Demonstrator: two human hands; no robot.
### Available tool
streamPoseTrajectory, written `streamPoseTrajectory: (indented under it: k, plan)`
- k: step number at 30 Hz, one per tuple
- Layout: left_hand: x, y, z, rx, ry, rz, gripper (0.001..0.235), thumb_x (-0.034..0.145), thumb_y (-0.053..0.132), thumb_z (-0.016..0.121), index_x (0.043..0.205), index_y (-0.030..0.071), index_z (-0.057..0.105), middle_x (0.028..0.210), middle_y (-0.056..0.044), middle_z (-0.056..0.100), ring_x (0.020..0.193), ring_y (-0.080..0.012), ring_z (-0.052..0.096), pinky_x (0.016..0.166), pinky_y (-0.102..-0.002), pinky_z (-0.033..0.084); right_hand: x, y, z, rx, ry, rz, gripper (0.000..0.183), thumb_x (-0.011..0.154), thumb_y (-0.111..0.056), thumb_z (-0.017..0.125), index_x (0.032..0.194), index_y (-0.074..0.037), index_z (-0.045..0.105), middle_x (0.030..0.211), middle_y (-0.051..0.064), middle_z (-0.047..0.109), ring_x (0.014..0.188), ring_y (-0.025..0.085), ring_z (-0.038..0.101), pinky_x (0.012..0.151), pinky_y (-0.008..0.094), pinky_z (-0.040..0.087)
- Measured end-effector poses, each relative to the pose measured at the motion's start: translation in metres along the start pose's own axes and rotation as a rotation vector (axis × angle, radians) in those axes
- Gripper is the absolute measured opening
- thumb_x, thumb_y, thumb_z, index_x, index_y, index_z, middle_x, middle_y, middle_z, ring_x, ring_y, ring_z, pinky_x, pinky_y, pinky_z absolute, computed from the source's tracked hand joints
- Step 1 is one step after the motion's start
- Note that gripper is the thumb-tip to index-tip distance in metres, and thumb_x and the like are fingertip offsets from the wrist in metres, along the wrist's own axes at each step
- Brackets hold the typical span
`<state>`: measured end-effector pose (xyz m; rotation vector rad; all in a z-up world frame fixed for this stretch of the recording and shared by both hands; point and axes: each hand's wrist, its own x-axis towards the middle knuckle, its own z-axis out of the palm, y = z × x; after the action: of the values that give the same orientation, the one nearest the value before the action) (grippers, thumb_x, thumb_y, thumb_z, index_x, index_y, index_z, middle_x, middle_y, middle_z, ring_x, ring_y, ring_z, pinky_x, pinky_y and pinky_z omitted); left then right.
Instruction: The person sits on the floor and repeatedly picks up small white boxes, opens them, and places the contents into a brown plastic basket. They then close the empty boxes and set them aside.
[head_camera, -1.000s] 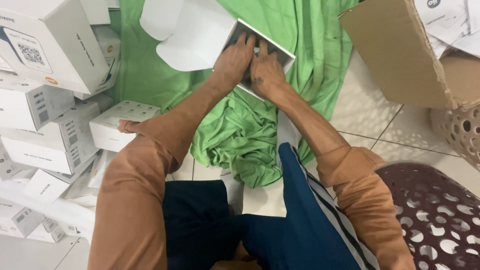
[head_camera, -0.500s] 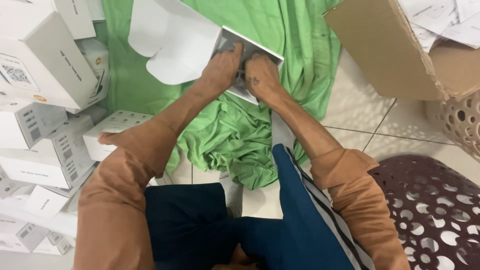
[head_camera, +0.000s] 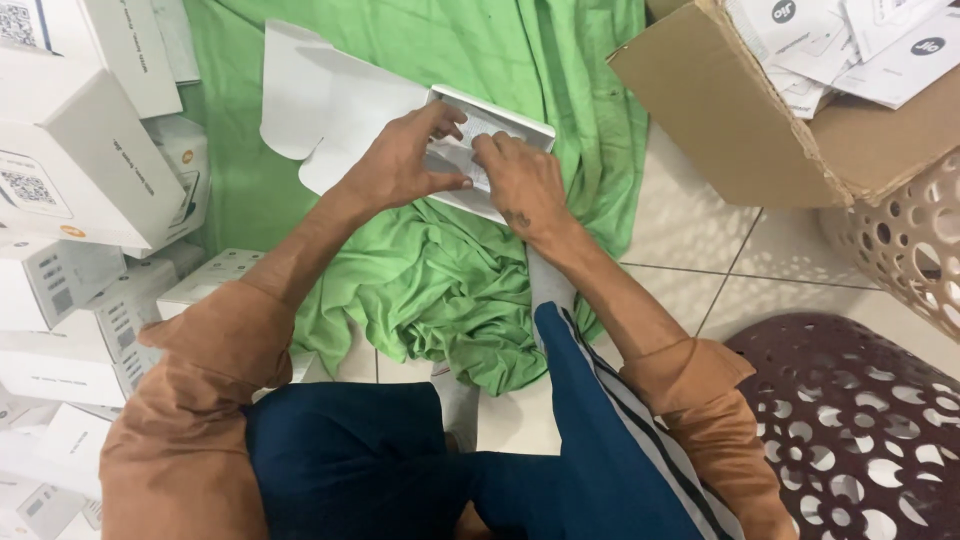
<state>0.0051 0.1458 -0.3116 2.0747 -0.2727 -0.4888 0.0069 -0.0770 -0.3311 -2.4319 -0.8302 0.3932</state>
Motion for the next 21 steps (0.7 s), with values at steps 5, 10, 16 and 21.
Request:
streamPoseTrajectory:
  k: [5, 10, 16, 21]
  plan:
    - [0.003, 0.018, 0.016, -0.091, 0.207, -0.074, 0.09, 0.075, 0.032, 0.097, 0.14, -0.001, 0.046, 0.132, -0.023, 0.056, 0.119, -0.0376, 0.063, 0.101, -0.045, 0.055, -0.015, -0.001, -0.02, 0.356, 0.171, 0.261, 0.02, 0.101, -0.017, 0.071, 0.112, -0.003, 0.062, 0.095, 0.017, 0.073, 0.083, 0.032, 0.073, 0.069, 0.042, 0.054]
    - [0.006, 0.039, 0.034, -0.102, 0.465, -0.126, 0.088, 0.091, 0.036, 0.093, 0.149, 0.0, 0.039, 0.146, -0.026, 0.043, 0.133, -0.0387, 0.057, 0.108, -0.045, 0.055, -0.028, 0.0, -0.046, 0.739, 0.335, 0.487, 0.02, 0.106, -0.019, 0.066, 0.112, -0.002, 0.06, 0.098, 0.009, 0.075, 0.085, 0.013, 0.068, 0.074, 0.029, 0.056]
    - [0.018, 0.081, 0.042, -0.732, 0.091, -0.354, 0.081, 0.087, 0.04, 0.08, 0.148, 0.007, 0.037, 0.139, -0.013, 0.058, 0.12, -0.0225, 0.065, 0.094, -0.037, 0.056, -0.036, -0.003, -0.068, 0.804, 0.505, 0.425, 0.026, 0.11, -0.024, 0.065, 0.117, 0.0, 0.058, 0.104, 0.007, 0.073, 0.092, 0.009, 0.067, 0.08, 0.027, 0.057]
    - [0.047, 0.107, 0.044, -0.661, 0.04, -0.21, 0.039, 0.091, 0.026, 0.079, 0.119, 0.002, 0.068, 0.106, -0.005, 0.075, 0.1, -0.0111, 0.067, 0.091, -0.031, 0.056, -0.058, 0.015, -0.093, 0.588, 0.55, 0.398, 0.023, 0.117, -0.025, 0.062, 0.128, -0.005, 0.063, 0.128, 0.012, 0.059, 0.111, 0.013, 0.062, 0.096, 0.029, 0.055]
